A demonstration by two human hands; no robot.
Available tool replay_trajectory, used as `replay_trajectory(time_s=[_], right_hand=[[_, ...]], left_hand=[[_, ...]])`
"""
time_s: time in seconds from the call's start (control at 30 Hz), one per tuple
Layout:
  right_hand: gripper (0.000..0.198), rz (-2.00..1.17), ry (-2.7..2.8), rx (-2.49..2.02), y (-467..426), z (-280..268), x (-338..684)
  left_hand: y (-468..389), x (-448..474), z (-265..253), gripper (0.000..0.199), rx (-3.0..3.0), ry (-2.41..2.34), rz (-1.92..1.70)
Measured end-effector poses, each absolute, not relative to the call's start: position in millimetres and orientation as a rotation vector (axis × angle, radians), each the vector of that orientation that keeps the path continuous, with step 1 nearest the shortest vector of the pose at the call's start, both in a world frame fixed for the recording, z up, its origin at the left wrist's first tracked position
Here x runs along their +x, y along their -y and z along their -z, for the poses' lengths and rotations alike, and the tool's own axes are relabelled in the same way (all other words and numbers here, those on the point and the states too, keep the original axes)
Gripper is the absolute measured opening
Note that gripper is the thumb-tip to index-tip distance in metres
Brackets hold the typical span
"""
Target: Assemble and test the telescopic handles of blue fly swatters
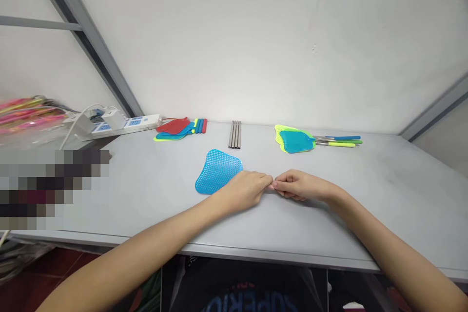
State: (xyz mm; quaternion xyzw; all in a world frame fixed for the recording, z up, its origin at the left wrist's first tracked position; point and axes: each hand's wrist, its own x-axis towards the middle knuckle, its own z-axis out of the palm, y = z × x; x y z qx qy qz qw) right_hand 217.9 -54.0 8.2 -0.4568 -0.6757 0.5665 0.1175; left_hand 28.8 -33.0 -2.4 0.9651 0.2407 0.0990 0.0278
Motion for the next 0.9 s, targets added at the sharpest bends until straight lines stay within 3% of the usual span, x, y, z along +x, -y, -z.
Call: replay_trajectory(time_s=[0.3,0.9], right_hand=[[0.040,-1.312,2.101,-1.498,48.6,-4.6,220.2],[0.048,-1.332,2.043,-1.588,46.5,-5.9,223.3]], left_hand=[[21.0,27.5,1.8,0.013,2.970,-0.717,-0.336],[19.3,27.9,2.3,0.016,2.943,-0.729,-0.334]])
